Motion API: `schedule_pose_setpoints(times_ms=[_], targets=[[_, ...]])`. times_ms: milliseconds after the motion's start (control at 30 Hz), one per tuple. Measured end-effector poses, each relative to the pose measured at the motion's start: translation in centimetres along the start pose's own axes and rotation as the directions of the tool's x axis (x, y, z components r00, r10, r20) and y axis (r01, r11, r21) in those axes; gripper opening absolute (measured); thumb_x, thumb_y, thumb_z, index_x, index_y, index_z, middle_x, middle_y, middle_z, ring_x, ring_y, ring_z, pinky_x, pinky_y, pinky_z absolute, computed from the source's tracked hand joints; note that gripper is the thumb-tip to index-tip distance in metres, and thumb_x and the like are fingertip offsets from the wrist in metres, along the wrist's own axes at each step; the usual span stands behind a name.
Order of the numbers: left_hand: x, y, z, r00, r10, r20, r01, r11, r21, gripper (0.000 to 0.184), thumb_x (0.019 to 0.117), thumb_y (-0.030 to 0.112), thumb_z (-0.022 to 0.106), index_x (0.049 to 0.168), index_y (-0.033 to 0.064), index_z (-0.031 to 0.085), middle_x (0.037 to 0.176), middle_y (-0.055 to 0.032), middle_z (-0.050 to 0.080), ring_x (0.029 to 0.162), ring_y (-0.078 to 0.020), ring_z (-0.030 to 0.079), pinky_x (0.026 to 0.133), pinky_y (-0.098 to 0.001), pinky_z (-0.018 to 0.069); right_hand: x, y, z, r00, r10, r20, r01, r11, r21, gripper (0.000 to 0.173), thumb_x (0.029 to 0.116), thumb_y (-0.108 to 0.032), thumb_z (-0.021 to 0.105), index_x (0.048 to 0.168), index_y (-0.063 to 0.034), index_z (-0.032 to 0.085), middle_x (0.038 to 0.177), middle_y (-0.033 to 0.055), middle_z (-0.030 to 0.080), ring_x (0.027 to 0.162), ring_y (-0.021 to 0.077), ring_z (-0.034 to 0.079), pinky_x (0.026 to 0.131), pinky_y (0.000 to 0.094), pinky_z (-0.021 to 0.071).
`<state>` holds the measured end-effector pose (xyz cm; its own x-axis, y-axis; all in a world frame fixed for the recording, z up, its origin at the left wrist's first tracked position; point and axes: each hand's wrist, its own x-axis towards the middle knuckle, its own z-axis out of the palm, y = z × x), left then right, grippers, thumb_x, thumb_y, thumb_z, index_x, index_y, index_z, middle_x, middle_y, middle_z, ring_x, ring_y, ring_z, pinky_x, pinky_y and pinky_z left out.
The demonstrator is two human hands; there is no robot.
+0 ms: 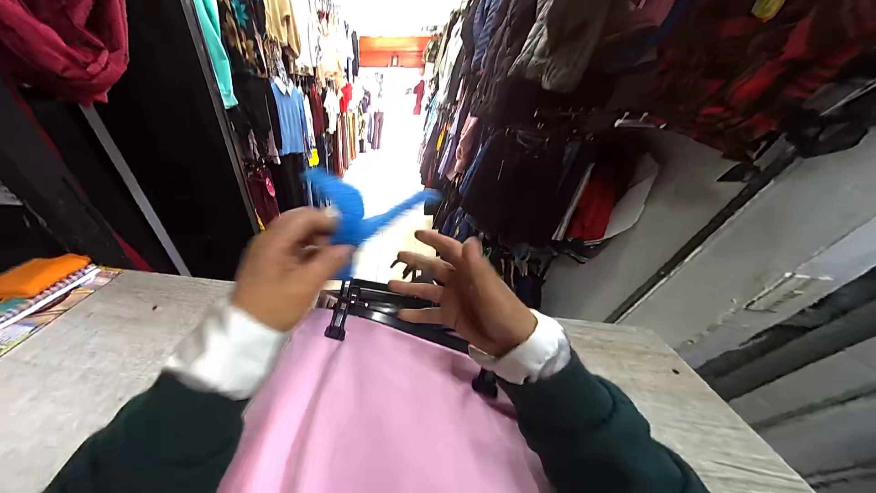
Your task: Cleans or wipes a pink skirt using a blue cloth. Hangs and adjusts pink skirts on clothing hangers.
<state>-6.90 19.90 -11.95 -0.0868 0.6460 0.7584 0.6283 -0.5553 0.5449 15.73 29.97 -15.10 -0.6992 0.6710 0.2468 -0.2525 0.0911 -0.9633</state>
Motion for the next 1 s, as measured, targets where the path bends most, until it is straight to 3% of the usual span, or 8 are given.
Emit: schedule_pose_setpoints(times_ms=[100, 167, 300, 367, 433, 600, 800, 1000], targets=[[2.7, 4.7, 4.8, 0.863, 0.429, 0.265, -0.468, 0.877, 0.104, 0.014, 0.0908, 0.007, 0.069, 0.102, -0.0002, 0.074, 0.097, -0.0131, 0.071, 0.09, -0.0199, 0.069, 0.08, -0.0344, 0.0583, -1.1, -0.2, 0.4, 0.998, -0.048, -0.031, 0.056, 0.911, 0.409, 0.048, 0.0928, -0.065, 0.058, 0.12, -0.0265, 0.066, 0.111, 0.0015, 0.073, 0.096, 0.019, 0.073, 0.074, 0.0386, 0.0633], [3.4, 5.0, 5.8, 0.826, 0.476, 0.303, -0.532, 0.836, 0.136, 0.018, 0.0964, 0.012, 0.065, 0.109, 0.0014, 0.072, 0.103, -0.0125, 0.072, 0.098, -0.0225, 0.07, 0.086, -0.0386, 0.0579, -1.8, -0.5, -0.8, 0.973, -0.147, -0.177, 0.212, 0.87, 0.445, 0.024, 0.0998, -0.042, 0.059, 0.106, -0.022, 0.071, 0.095, -0.0012, 0.073, 0.083, 0.0098, 0.072, 0.07, 0.0282, 0.0617], [0.6, -2.2, 6.2, 0.985, -0.024, 0.172, -0.043, 0.926, 0.375, 0.028, 0.1019, 0.019, 0.06, 0.121, 0.0007, 0.069, 0.12, -0.0179, 0.069, 0.112, -0.031, 0.068, 0.096, -0.0509, 0.0555, -4.1, -1.6, -4.6, 0.769, -0.384, -0.511, 0.283, 0.921, -0.267, 0.024, 0.1072, -0.037, 0.047, 0.121, -0.0226, 0.06, 0.097, -0.006, 0.069, 0.084, 0.0049, 0.068, 0.073, 0.0272, 0.06], [-0.4, -6.5, 6.5, 0.838, -0.486, 0.248, 0.316, 0.803, 0.506, 0.043, 0.1024, 0.032, 0.062, 0.129, -0.0007, 0.065, 0.136, -0.0251, 0.06, 0.127, -0.0434, 0.057, 0.103, -0.0658, 0.0444, -4.6, -1.9, -6.3, 0.691, -0.547, -0.473, 0.004, 0.657, -0.754, 0.039, 0.1066, -0.045, 0.048, 0.121, -0.013, 0.064, 0.094, 0.0022, 0.07, 0.082, 0.0127, 0.069, 0.072, 0.0386, 0.0598], [-0.4, -8.6, 6.4, 0.646, -0.706, 0.29, 0.483, 0.672, 0.561, 0.054, 0.0998, 0.042, 0.066, 0.13, -0.003, 0.063, 0.138, -0.0277, 0.057, 0.129, -0.0448, 0.055, 0.105, -0.0667, 0.0421, -4.1, -1.6, -6.9, 0.75, -0.564, -0.346, -0.139, 0.377, -0.916, 0.049, 0.1042, -0.052, 0.047, 0.119, -0.0102, 0.068, 0.101, 0.0114, 0.07, 0.093, 0.0256, 0.069, 0.08, 0.0549, 0.0556], [0.3, -5.5, 5.5, 0.742, -0.562, 0.365, 0.415, 0.813, 0.408, 0.04, 0.1086, 0.029, 0.052, 0.089, -0.0034, 0.067, 0.082, -0.0172, 0.063, 0.081, -0.0306, 0.063, 0.078, -0.0517, 0.0496, -0.5, 3.3, -4.5, 0.872, -0.489, -0.009, 0.117, 0.227, -0.967, 0.051, 0.0839, -0.05, 0.073, 0.11, -0.0062, 0.073, 0.117, 0.0212, 0.063, 0.113, 0.0394, 0.059, 0.093, 0.0609, 0.0493], [-0.6, -2.9, 5.9, 0.867, -0.431, 0.249, 0.398, 0.901, 0.172, 0.05, 0.1099, 0.035, 0.045, 0.08, 0.0036, 0.068, 0.067, -0.0058, 0.063, 0.061, -0.0155, 0.063, 0.061, -0.038, 0.0551, 1.1, 6.7, -4.5, 0.915, -0.402, -0.024, 0.157, 0.412, -0.898, 0.081, 0.0823, -0.043, 0.075, 0.146, -0.0012, 0.047, 0.139, 0.0204, 0.055, 0.129, 0.0319, 0.054, 0.106, 0.0521, 0.0466], [0.0, -1.0, 5.6, 0.801, -0.411, 0.434, 0.343, 0.911, 0.23, 0.045, 0.1068, 0.029, 0.052, 0.099, -0.0114, 0.07, 0.091, -0.027, 0.07, 0.089, -0.0386, 0.07, 0.086, -0.0541, 0.0536, 0.3, 3.1, -2.9, 0.905, -0.425, 0.03, 0.205, 0.372, -0.905, 0.047, 0.0854, -0.021, 0.077, 0.118, 0.0102, 0.066, 0.112, 0.0248, 0.07, 0.105, 0.0358, 0.07, 0.095, 0.0496, 0.0554]])
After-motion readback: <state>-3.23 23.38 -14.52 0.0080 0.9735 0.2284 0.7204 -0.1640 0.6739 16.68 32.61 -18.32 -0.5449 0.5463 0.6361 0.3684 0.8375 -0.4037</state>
